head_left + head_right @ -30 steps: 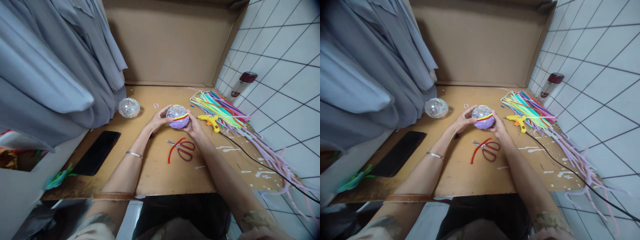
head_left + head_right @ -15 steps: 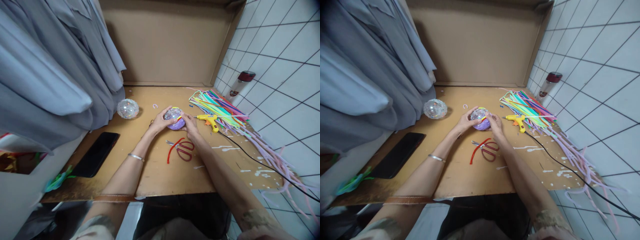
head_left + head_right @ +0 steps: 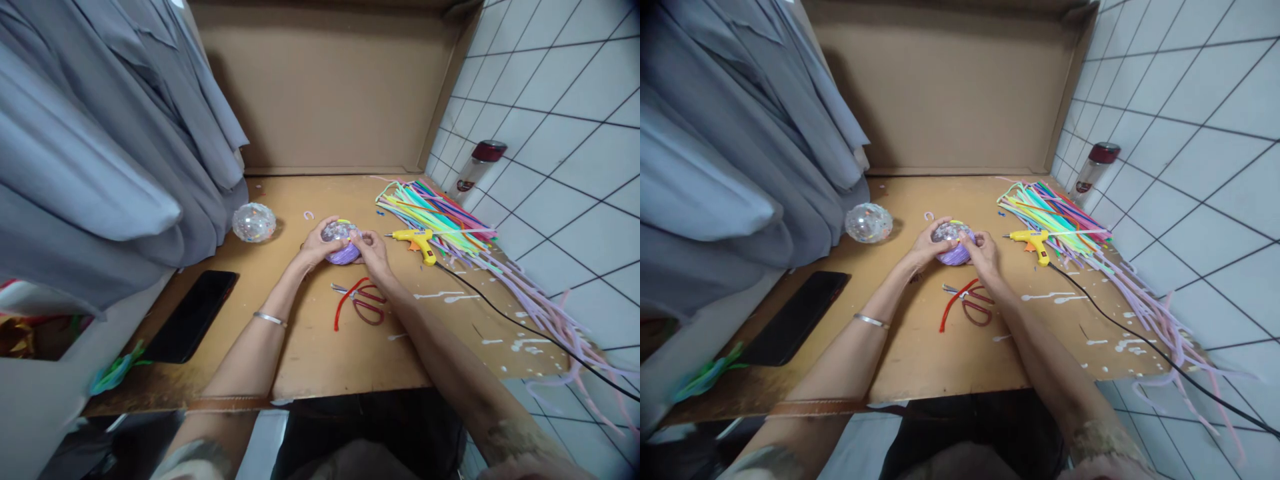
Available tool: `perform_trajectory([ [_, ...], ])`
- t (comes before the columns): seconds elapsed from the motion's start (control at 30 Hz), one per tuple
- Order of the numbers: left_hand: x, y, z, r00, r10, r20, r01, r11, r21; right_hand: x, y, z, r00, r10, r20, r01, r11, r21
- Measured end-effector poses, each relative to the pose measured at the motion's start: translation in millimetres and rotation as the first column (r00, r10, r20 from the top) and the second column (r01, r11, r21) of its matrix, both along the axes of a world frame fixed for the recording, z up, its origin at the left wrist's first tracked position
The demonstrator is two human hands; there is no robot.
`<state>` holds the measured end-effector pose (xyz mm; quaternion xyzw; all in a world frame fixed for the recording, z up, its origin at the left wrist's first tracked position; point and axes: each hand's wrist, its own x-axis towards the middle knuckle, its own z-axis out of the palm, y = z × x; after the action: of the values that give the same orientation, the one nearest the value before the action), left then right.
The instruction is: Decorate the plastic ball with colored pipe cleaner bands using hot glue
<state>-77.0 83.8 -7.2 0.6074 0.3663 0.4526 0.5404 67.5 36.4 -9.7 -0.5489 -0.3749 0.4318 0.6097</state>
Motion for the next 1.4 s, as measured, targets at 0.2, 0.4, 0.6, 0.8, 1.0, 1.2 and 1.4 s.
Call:
perform_trajectory([
  [0.2,-5,4,-3.0,0.997,-0.036,0.061,0.035,0.999,0.019,6,5,-5.7,1.0,0.024,-0.006,-0.024,0.999,0.031],
  [0.4,-7,3,1.3,0.999,-0.018,0.03,0.018,1.0,-0.016,5,4,-5.2,0.999,0.05,-0.013,-0.049,0.999,0.014],
  [0.6,-7,0,6.0,1.0,0.001,-0.012,-0.001,1.0,-0.018,3,4,-5.5,0.999,0.035,0.007,-0.035,0.999,0.018],
  [0.8,-8,-1,5.5,0.999,0.01,-0.03,-0.009,1.0,0.013,2,3,-8.8,0.998,0.058,0.036,-0.06,0.997,0.042],
  [1.0,-7,3,0.1,0.999,0.054,-0.009,-0.053,0.998,0.035,10,2,-0.7,0.958,0.03,0.286,-0.063,0.992,0.109],
  [1.2,-2,4,-9.6,0.996,0.092,0.001,-0.092,0.99,0.105,57,-10,16.8,0.538,-0.26,0.802,0.213,0.962,0.168],
  [1.4,5,0,-14.9,0.999,0.032,0.032,-0.037,0.989,0.144,105,-19,9.6,0.308,-0.13,0.942,0.535,0.843,-0.058],
])
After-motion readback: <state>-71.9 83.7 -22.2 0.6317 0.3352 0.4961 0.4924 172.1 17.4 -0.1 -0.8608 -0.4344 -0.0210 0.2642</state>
